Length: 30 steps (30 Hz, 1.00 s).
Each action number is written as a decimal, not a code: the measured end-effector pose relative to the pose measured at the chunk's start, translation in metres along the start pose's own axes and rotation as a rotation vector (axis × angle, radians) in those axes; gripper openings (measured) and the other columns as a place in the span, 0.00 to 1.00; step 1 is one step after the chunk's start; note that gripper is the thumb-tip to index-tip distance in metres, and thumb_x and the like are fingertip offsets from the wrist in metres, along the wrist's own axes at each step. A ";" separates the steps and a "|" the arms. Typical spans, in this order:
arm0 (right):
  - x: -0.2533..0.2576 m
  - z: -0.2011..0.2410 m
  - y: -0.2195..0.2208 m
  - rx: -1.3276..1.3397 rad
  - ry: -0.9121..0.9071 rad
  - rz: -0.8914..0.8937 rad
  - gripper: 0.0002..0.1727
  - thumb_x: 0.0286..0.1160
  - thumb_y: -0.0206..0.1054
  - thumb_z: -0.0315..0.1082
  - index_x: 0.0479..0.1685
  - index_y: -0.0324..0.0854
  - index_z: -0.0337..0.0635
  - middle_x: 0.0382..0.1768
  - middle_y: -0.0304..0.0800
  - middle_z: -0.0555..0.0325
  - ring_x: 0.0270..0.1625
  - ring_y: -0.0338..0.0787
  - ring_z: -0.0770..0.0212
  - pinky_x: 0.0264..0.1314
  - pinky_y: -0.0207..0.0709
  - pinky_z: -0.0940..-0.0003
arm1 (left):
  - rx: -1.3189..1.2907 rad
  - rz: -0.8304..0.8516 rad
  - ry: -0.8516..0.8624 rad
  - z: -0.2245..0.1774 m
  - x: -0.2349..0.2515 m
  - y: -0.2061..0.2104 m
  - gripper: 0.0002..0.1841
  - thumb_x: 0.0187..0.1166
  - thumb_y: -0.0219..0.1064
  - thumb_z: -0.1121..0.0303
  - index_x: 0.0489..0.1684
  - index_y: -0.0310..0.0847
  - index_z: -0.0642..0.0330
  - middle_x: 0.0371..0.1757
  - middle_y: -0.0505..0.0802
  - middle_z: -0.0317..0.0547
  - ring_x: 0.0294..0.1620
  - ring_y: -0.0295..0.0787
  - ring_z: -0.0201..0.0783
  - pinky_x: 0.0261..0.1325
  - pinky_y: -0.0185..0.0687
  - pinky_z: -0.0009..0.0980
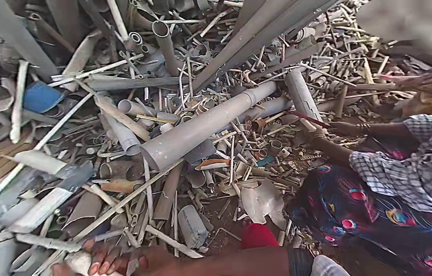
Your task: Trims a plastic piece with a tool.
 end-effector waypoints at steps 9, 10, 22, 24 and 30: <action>-0.061 0.052 0.003 -0.029 -0.480 -0.073 0.17 0.72 0.66 0.20 0.60 0.77 0.32 0.43 0.90 0.65 0.43 0.89 0.80 0.48 0.84 0.82 | 0.649 0.230 0.423 -0.060 -0.046 0.103 0.28 0.88 0.53 0.43 0.76 0.74 0.52 0.59 0.87 0.28 0.56 0.87 0.29 0.60 0.87 0.29; -0.065 0.055 0.004 -0.109 -0.493 -0.111 0.18 0.72 0.65 0.20 0.62 0.76 0.31 0.44 0.90 0.63 0.43 0.88 0.80 0.47 0.84 0.82 | 0.657 0.248 0.452 -0.060 -0.049 0.101 0.27 0.88 0.55 0.46 0.76 0.75 0.52 0.63 0.88 0.27 0.58 0.86 0.26 0.63 0.85 0.27; -0.058 0.059 0.009 -0.393 -0.294 0.082 0.17 0.71 0.66 0.19 0.57 0.73 0.36 0.41 0.87 0.72 0.43 0.86 0.84 0.49 0.82 0.83 | 0.544 0.482 0.425 -0.066 -0.060 0.053 0.24 0.87 0.61 0.57 0.78 0.78 0.56 0.65 0.89 0.34 0.62 0.87 0.25 0.65 0.86 0.24; -0.051 0.076 0.005 -0.544 -0.376 -0.033 0.15 0.70 0.66 0.18 0.55 0.74 0.37 0.41 0.84 0.71 0.41 0.83 0.87 0.45 0.79 0.88 | 0.587 0.384 0.525 -0.071 -0.058 0.054 0.24 0.84 0.65 0.59 0.76 0.80 0.58 0.66 0.91 0.36 0.64 0.89 0.27 0.64 0.88 0.24; -0.041 0.057 -0.029 -0.757 -0.680 -0.312 0.14 0.67 0.64 0.20 0.53 0.77 0.33 0.44 0.88 0.65 0.47 0.84 0.90 0.51 0.77 0.94 | 0.722 0.233 0.673 -0.062 -0.049 0.056 0.20 0.74 0.76 0.68 0.63 0.77 0.56 0.60 0.95 0.35 0.57 0.95 0.31 0.56 0.92 0.21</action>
Point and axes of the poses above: each hand's wrist, its own x-axis towards the middle knuckle, its own y-axis out of the palm, z = x × y, the point moved 3 cm from there along x, towards the middle knuckle
